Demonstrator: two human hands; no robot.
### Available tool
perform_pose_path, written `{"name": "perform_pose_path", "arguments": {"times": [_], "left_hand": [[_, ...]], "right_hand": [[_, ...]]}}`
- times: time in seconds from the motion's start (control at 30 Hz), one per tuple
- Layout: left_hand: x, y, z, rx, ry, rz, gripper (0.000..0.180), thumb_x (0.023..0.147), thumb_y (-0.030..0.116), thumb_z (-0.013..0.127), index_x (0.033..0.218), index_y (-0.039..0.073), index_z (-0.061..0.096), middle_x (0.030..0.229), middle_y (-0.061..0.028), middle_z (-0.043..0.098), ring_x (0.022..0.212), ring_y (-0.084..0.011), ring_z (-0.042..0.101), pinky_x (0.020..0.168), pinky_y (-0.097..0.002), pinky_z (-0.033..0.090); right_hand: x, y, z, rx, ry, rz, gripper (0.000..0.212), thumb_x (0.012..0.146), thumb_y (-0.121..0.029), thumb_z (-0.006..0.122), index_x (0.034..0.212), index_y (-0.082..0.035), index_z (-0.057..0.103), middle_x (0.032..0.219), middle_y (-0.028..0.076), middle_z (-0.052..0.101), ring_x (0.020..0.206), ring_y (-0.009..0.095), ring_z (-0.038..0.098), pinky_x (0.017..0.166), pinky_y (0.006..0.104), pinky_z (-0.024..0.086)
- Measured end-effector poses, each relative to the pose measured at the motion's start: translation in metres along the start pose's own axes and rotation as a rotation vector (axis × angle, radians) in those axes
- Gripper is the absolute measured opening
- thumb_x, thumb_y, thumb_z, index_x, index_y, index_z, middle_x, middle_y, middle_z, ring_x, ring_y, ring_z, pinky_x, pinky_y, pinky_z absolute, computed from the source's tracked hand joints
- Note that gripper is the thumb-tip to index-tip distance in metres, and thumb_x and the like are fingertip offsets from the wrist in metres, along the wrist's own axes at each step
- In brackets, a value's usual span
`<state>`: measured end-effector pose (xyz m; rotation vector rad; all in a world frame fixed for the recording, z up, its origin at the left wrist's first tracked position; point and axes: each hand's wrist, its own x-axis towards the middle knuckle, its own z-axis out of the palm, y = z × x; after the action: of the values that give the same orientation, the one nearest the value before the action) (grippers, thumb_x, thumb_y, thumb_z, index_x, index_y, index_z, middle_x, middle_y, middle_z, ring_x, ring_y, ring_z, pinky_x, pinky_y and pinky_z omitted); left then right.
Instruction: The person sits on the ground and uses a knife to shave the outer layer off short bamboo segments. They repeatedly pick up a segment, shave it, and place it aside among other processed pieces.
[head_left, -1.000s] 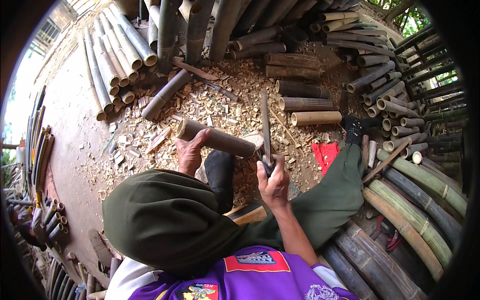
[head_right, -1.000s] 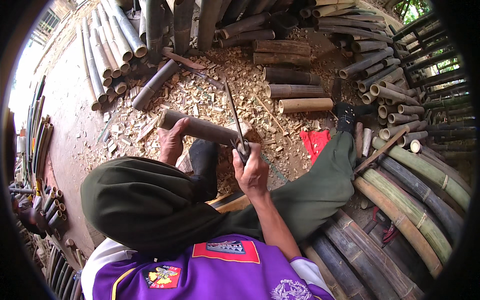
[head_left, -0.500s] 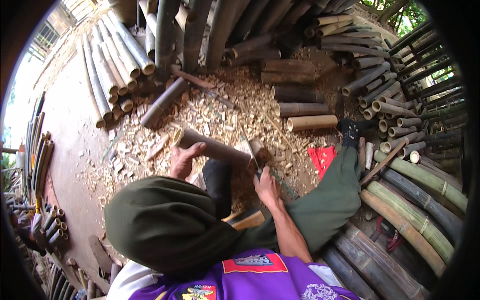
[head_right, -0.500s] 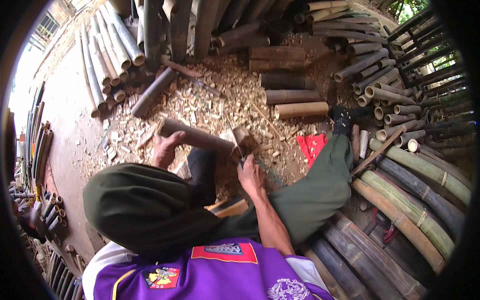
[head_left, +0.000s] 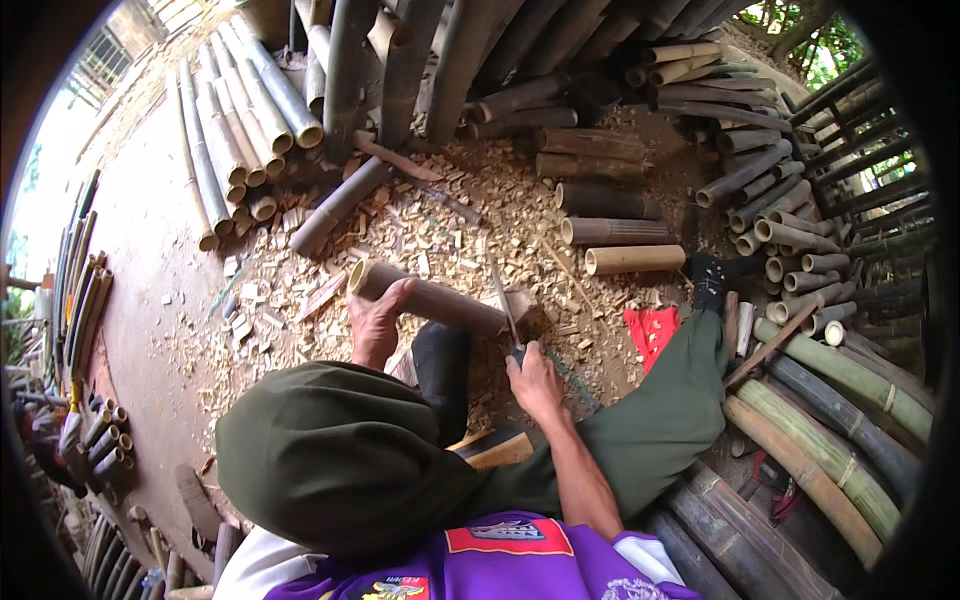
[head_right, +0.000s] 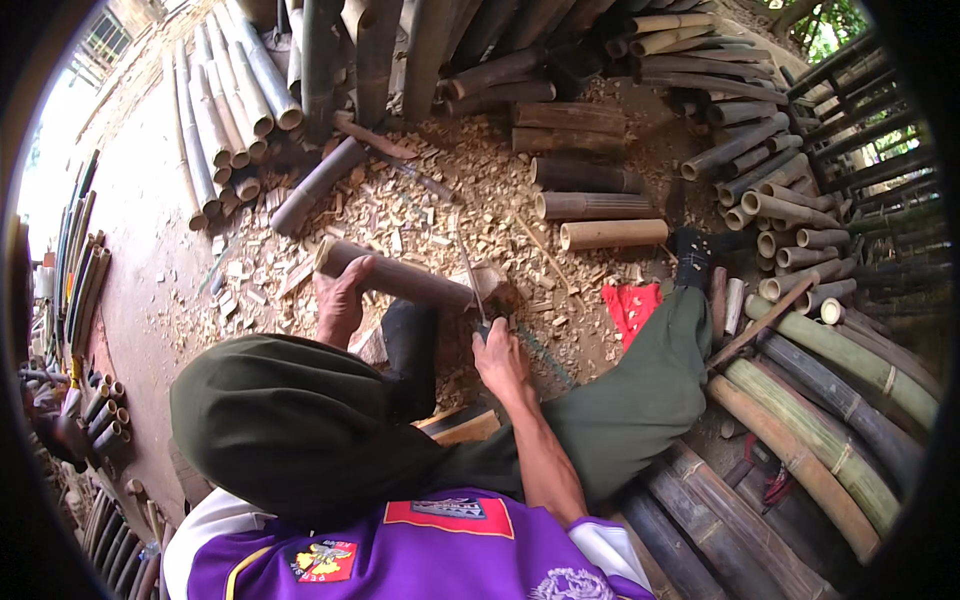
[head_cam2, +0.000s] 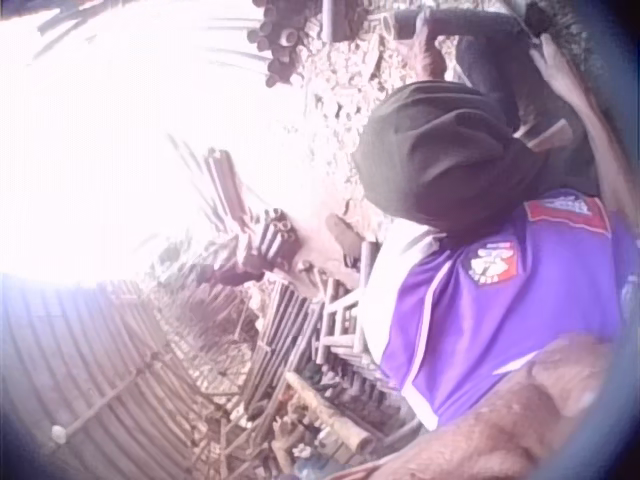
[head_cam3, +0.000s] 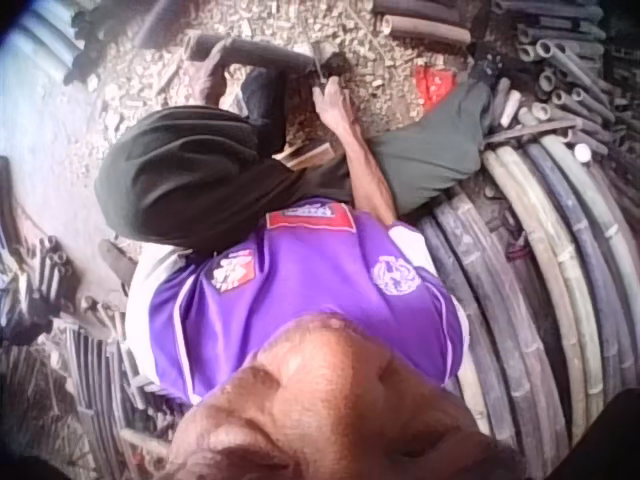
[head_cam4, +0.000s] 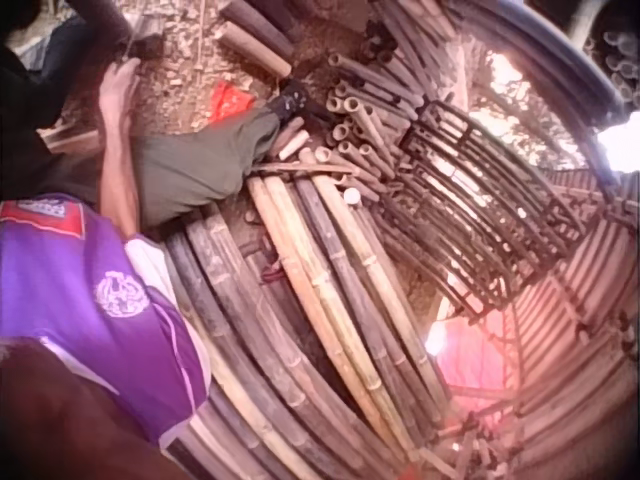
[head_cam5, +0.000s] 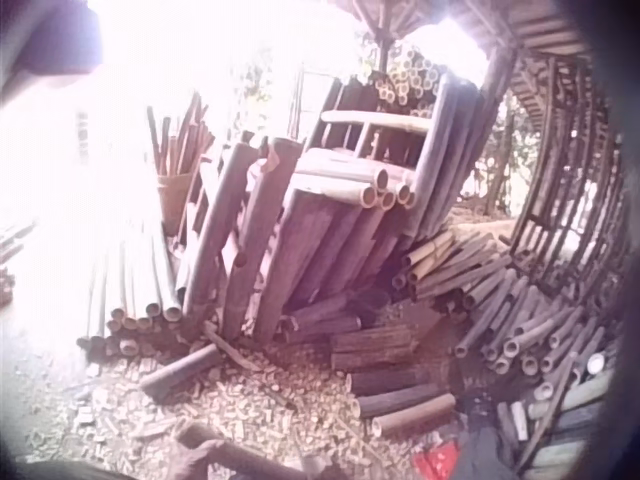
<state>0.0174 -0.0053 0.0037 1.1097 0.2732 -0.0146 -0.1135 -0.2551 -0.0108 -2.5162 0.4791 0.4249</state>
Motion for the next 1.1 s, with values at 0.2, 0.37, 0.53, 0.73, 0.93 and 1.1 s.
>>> {"name": "perform_pose_path", "arguments": {"times": [0.2,0.37,0.53,0.73,0.93,1.1], "left_hand": [[-0.001,-0.007,-0.042,0.151,-0.01,-0.147,0.049,0.082,0.021,0.088,0.115,-0.007,0.065,0.109,-0.012,0.069,0.099,-0.0178,0.068,0.085,-0.0328,0.058],[0.001,0.007,-0.012,0.099,-0.08,-0.095,0.056,0.082,0.014,0.087,0.126,0.001,0.055,0.111,-0.0103,0.066,0.094,-0.0198,0.069,0.079,-0.0356,0.061],[-0.002,0.011,-0.01,0.071,0.151,0.035,0.05,0.08,0.011,0.088,0.12,-0.001,0.06,0.102,-0.008,0.069,0.086,-0.0191,0.069,0.08,-0.0335,0.058],[-0.008,0.005,0.006,0.055,0.092,0.03,0.048,0.077,0.011,0.092,0.113,-0.003,0.064,0.102,-0.0091,0.069,0.088,-0.0196,0.069,0.081,-0.0341,0.057],[0.005,-0.003,-0.021,0.069,0.133,0.033,0.059,0.074,0.015,0.094,0.117,-0.008,0.06,0.104,-0.0123,0.068,0.094,-0.0209,0.068,0.087,-0.0342,0.055],[-0.004,-0.005,-0.018,0.168,-0.009,0.1,0.066,0.074,0.017,0.095,0.121,-0.008,0.056,0.106,-0.014,0.068,0.097,-0.0212,0.067,0.087,-0.0345,0.055]], "right_hand": [[-0.038,-0.065,-0.061,0.418,0.334,-0.34,0.032,0.1,-0.026,0.067,0.114,-0.002,0.052,0.083,0.022,0.068,0.077,0.044,0.07,0.066,0.0506,0.053],[-0.011,-0.014,-0.01,-0.02,0.023,-0.033,0.034,0.101,-0.032,0.062,0.107,-0.002,0.046,0.087,0.032,0.07,0.083,0.051,0.069,0.066,0.0585,0.053],[-0.03,-0.065,-0.054,0.244,0.18,-0.208,0.033,0.101,-0.031,0.063,0.108,-0.003,0.045,0.081,0.026,0.068,0.079,0.049,0.068,0.063,0.0581,0.05],[-0.013,-0.023,-0.004,0.008,0.069,-0.022,0.034,0.101,-0.03,0.062,0.11,0.0,0.049,0.09,0.026,0.072,0.083,0.049,0.07,0.069,0.0568,0.055],[-0.027,-0.064,-0.054,0.211,0.09,-0.139,0.034,0.101,-0.032,0.063,0.109,-0.002,0.048,0.087,0.031,0.069,0.083,0.051,0.068,0.07,0.0606,0.053],[-0.024,-0.023,-0.01,0.121,0.115,-0.075,0.034,0.101,-0.032,0.062,0.111,-0.003,0.049,0.085,0.029,0.07,0.082,0.051,0.068,0.071,0.0598,0.053]]}}
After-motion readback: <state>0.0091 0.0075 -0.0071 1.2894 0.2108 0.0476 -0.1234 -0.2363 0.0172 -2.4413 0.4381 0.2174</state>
